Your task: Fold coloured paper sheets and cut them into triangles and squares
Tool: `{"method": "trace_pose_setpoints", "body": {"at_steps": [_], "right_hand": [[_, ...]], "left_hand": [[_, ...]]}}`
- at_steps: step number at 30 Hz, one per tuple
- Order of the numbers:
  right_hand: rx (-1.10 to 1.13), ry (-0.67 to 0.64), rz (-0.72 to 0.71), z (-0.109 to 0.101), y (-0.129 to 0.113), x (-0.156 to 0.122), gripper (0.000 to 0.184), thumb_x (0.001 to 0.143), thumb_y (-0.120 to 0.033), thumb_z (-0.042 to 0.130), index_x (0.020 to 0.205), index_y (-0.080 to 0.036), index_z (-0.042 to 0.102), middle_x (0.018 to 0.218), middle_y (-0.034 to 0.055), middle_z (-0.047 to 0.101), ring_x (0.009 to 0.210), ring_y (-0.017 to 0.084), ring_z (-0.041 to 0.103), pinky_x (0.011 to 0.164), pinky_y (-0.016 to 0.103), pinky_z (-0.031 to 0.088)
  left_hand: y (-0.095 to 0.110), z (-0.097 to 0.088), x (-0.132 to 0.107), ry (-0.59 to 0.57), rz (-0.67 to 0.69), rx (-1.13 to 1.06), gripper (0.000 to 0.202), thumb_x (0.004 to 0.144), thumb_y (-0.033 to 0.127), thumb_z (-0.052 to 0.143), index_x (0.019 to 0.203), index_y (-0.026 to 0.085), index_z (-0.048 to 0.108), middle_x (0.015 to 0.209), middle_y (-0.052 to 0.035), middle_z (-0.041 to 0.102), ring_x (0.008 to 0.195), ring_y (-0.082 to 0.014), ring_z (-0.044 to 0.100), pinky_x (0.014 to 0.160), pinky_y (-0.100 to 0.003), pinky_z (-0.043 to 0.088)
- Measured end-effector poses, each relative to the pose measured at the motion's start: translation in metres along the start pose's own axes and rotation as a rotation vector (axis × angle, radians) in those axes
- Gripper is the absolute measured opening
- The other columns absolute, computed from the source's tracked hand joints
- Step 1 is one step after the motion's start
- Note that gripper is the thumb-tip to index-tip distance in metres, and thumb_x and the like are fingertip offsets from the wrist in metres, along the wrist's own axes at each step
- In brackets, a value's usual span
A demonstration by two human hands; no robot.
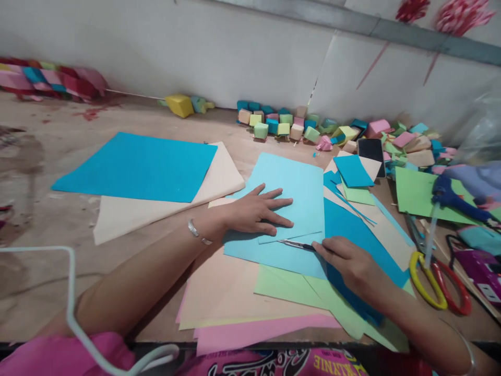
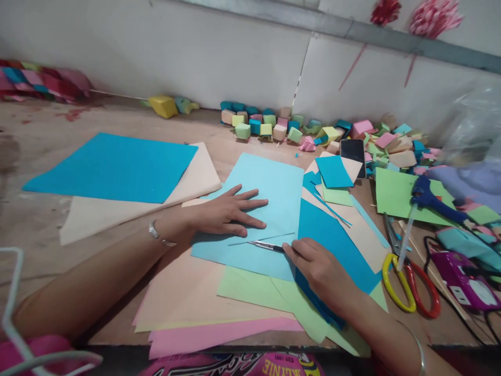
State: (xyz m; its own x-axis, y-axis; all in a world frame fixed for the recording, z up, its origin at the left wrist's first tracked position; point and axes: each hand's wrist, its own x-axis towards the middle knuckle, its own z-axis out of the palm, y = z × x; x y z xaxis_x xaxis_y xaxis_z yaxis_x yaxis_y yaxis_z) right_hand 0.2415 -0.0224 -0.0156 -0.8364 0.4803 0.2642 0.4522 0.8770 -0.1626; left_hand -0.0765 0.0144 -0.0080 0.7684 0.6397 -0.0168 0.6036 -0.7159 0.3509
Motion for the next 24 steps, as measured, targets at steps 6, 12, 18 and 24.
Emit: {"method": "trace_pose_setpoints", "body": {"at_steps": [6, 12, 18, 24], "right_hand": [[-0.011, -0.034, -0.014, 0.0, -0.002, 0.004, 0.037, 0.099, -0.016, 0.037, 0.132, -0.017, 0.053, 0.103, 0.0118, 0.066, 0.095, 0.022, 0.061, 0.08, 0.035, 0.052], [-0.026, -0.07, -0.025, 0.0, 0.005, -0.01, 0.042, 0.098, -0.016, 0.039, 0.139, -0.02, 0.045, 0.106, 0.0111, 0.065, 0.097, 0.023, 0.061, 0.08, 0.035, 0.052], [-0.096, -0.12, -0.058, -0.015, -0.001, -0.003, 0.038, 0.098, -0.014, 0.036, 0.133, -0.016, 0.051, 0.102, 0.0126, 0.065, 0.093, 0.024, 0.06, 0.077, 0.036, 0.051], [-0.079, -0.175, -0.044, -0.008, 0.0, 0.006, 0.034, 0.1, -0.018, 0.037, 0.128, -0.012, 0.054, 0.099, 0.0117, 0.064, 0.087, 0.021, 0.058, 0.074, 0.033, 0.05]], "left_hand": [[0.0, 0.0, 0.001, -0.008, 0.008, 0.013, 0.04, 0.095, 0.053, 0.044, 0.133, 0.048, 0.05, 0.159, 0.0058, 0.021, 0.148, -0.0326, 0.011, 0.115, -0.058, 0.005], [0.0, 0.0, 0.001, -0.027, 0.003, 0.007, 0.041, 0.095, 0.052, 0.044, 0.135, 0.046, 0.049, 0.159, 0.0053, 0.02, 0.148, -0.0314, 0.009, 0.115, -0.057, 0.003], [0.001, 0.0, 0.002, -0.034, -0.012, 0.002, 0.041, 0.094, 0.051, 0.047, 0.135, 0.047, 0.049, 0.159, 0.0055, 0.02, 0.148, -0.0315, 0.009, 0.115, -0.059, 0.002], [0.001, -0.001, 0.002, -0.026, -0.01, -0.013, 0.041, 0.094, 0.05, 0.049, 0.134, 0.046, 0.05, 0.159, 0.0046, 0.021, 0.148, -0.0325, 0.011, 0.115, -0.057, 0.002]]}}
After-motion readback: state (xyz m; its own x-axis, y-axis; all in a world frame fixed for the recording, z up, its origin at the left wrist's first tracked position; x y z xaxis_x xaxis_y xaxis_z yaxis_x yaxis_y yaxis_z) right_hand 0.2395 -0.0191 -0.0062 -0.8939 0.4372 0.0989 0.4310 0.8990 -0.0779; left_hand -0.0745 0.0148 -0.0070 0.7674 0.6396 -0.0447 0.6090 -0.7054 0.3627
